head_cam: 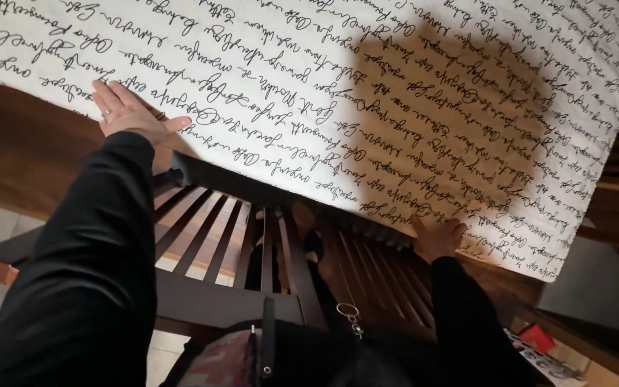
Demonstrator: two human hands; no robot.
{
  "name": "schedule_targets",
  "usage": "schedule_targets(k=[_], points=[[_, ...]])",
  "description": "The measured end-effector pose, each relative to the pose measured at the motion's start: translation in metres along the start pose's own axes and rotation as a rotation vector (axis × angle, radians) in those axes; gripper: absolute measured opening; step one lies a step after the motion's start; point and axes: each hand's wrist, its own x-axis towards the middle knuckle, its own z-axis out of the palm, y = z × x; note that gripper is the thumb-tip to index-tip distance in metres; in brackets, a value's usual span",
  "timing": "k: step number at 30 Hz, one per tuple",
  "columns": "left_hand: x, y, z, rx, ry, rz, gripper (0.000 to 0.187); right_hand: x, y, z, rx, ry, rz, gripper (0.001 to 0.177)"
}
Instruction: The person spreads a tablecloth over a wooden table, smoothing it with their hands, and then adjusts a chair next to the table before handling a small basket.
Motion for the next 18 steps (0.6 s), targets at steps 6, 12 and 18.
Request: schedule_targets(k=[6,12,18], points=[[0.008,-0.008,0.009,0.005,0.019,-0.049,0.156,0.003,0.002,0.000,0.022,-0.035,0.022,0.132],[-0.006,-0.009,0.006,-0.100,0.097,0.083,0.154,-0.018,-0.005,-0.010,0.051,-0.050,-0.082,0.146],[0.007,-0.010,0.010,-0.063,0.110,0.086,0.155,0.056,0.038,0.015,-0.082,0.025,-0.142,0.157]])
